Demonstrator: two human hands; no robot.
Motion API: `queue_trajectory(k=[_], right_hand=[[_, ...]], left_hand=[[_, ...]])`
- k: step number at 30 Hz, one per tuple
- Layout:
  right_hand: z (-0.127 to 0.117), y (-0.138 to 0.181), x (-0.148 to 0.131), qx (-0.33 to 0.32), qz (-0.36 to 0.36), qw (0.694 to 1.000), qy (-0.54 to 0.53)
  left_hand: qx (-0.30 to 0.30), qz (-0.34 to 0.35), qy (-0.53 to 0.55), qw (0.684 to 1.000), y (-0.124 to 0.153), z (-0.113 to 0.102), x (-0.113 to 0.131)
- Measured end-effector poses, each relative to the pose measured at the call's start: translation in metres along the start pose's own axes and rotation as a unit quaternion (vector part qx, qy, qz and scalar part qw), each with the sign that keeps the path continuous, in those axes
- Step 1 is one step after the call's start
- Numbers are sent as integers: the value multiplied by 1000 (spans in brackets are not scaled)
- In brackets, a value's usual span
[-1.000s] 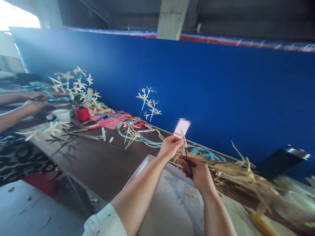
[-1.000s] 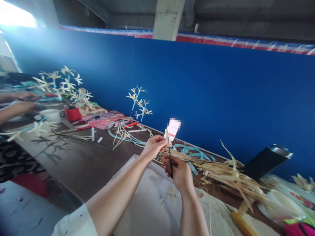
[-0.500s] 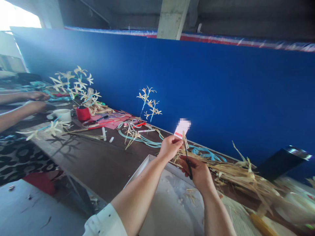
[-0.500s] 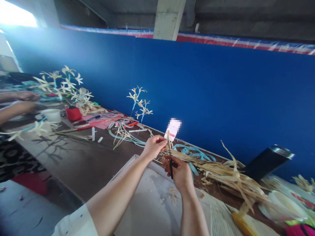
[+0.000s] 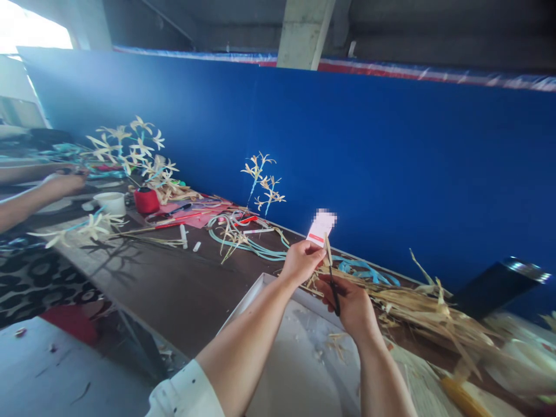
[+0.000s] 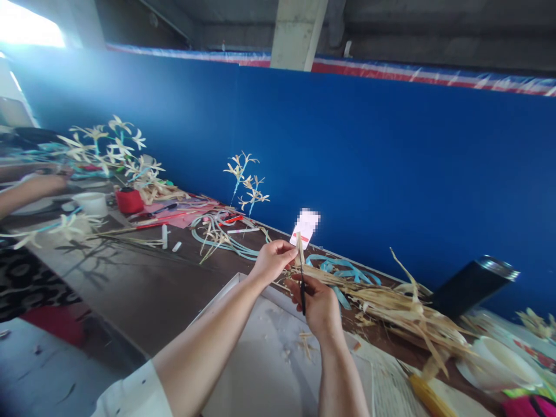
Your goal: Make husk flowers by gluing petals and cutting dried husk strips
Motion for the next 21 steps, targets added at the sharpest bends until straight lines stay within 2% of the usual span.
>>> queue_trajectory(k=[9, 16, 21], right_hand=[[2, 2, -7, 7, 12, 1000, -7], [5, 1, -4, -2, 8, 1000, -21], [6, 2, -9, 12, 17, 1000, -8]], left_hand=[[-10, -15, 24, 1000, 2, 0, 4], [37, -16, 20, 999, 1, -3, 3], [37, 13, -27, 999, 0, -4, 3]])
Point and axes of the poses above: each hand's wrist, its own y-axis away from the middle knuckle, its own z-axis out of the palm, x = y × z, the point moved 4 cm from there along -y, towards the middle knuckle, and after that the axes turned 4 degrees about -y, right-handed, at the moved point
